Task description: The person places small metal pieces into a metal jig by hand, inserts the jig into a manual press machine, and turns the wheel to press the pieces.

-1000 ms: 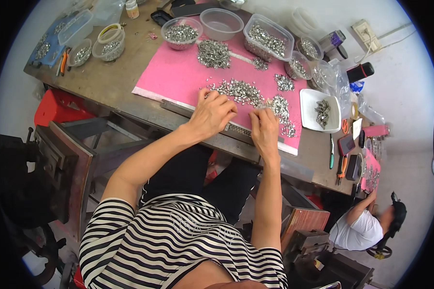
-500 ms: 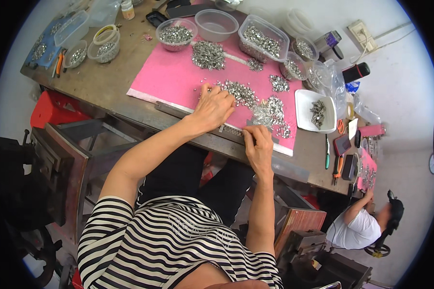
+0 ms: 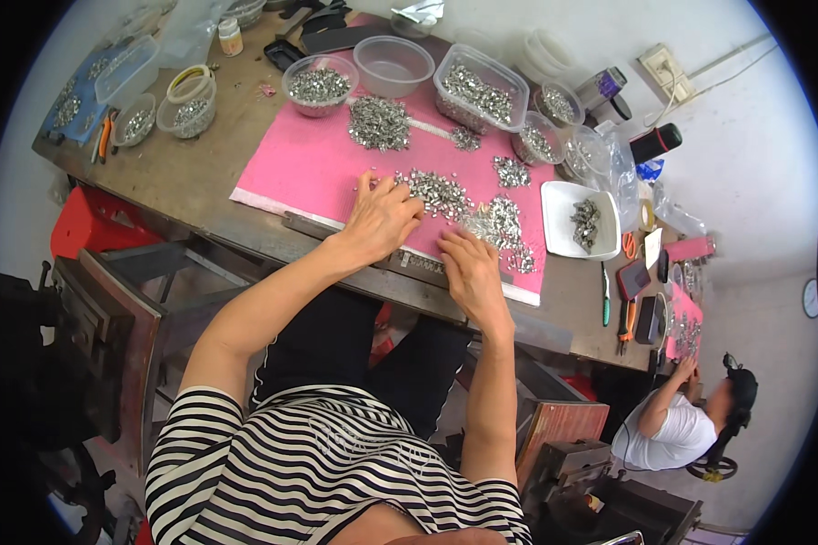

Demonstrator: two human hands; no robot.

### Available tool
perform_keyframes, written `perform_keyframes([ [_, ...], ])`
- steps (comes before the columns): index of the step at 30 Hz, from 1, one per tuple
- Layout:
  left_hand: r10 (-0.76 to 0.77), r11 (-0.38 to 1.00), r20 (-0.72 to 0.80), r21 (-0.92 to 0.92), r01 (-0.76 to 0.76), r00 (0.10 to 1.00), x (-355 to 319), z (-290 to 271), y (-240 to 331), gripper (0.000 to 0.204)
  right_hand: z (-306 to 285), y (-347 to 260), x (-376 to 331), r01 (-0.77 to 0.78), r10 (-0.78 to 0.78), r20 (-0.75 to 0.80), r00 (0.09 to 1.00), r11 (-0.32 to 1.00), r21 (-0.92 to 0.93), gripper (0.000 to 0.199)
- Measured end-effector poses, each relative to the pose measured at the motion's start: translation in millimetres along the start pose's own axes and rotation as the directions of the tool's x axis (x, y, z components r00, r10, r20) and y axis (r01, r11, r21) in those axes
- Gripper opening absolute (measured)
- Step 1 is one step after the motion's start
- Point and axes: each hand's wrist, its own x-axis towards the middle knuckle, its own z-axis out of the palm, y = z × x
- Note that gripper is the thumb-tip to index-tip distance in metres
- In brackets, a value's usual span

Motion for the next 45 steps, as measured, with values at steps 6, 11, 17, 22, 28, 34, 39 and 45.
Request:
perform_keyframes([
  [6, 0.013, 1.000, 0.058, 0.001, -0.013, 0.998, 5.2, -1.7, -0.7, 0.011, -2.4, 14.1, 10.9, -0.130, 0.149, -0.179, 0.972, 0.985, 0.116, 0.013],
  [11, 0.061, 0.998, -0.004, 0.011, -0.061, 0.998, 3.5, -1.5, 6.6, 0.012, 19.5, 20.2, 31.3, -0.169, 0.164, -0.279, 0.946, 0.986, 0.007, 0.007],
  [17, 0.144, 0.969, -0.045, -0.197, -0.150, 0.989, -16.3, -0.7, 37.0, 0.011, 24.5, 26.9, 31.3, -0.112, 0.115, -0.268, 0.957, 0.993, 0.026, 0.006],
  [22, 0.147, 0.951, -0.063, -0.264, -0.159, 0.987, -23.3, 10.7, 52.9, 0.010, 22.4, 29.3, 28.9, -0.045, 0.027, -0.298, 0.954, 0.998, -0.054, 0.007],
  [28, 0.162, 0.953, -0.077, -0.248, -0.176, 0.984, -25.4, 10.5, 50.3, 0.009, -2.2, 9.0, -9.3, -0.097, 0.125, -0.234, 0.964, 0.987, 0.129, 0.009],
  [34, 0.124, 0.946, -0.067, -0.295, -0.138, 0.990, -24.4, 3.4, 45.6, 0.010, 4.7, -4.8, -29.5, -0.031, 0.041, -0.286, 0.957, 0.999, 0.040, 0.013],
  [39, 0.070, 0.993, -0.094, -0.086, -0.079, 0.993, -19.6, -8.4, 21.6, 0.029, 10.6, -2.0, -37.3, 0.061, -0.091, -0.307, 0.947, 0.993, -0.105, 0.020],
  [45, 0.070, 0.997, 0.145, 0.023, -0.074, 0.987, -5.0, -1.7, 6.3, 0.042, 10.6, -0.6, -35.5, 0.090, -0.116, -0.336, 0.935, 0.992, -0.091, 0.020],
])
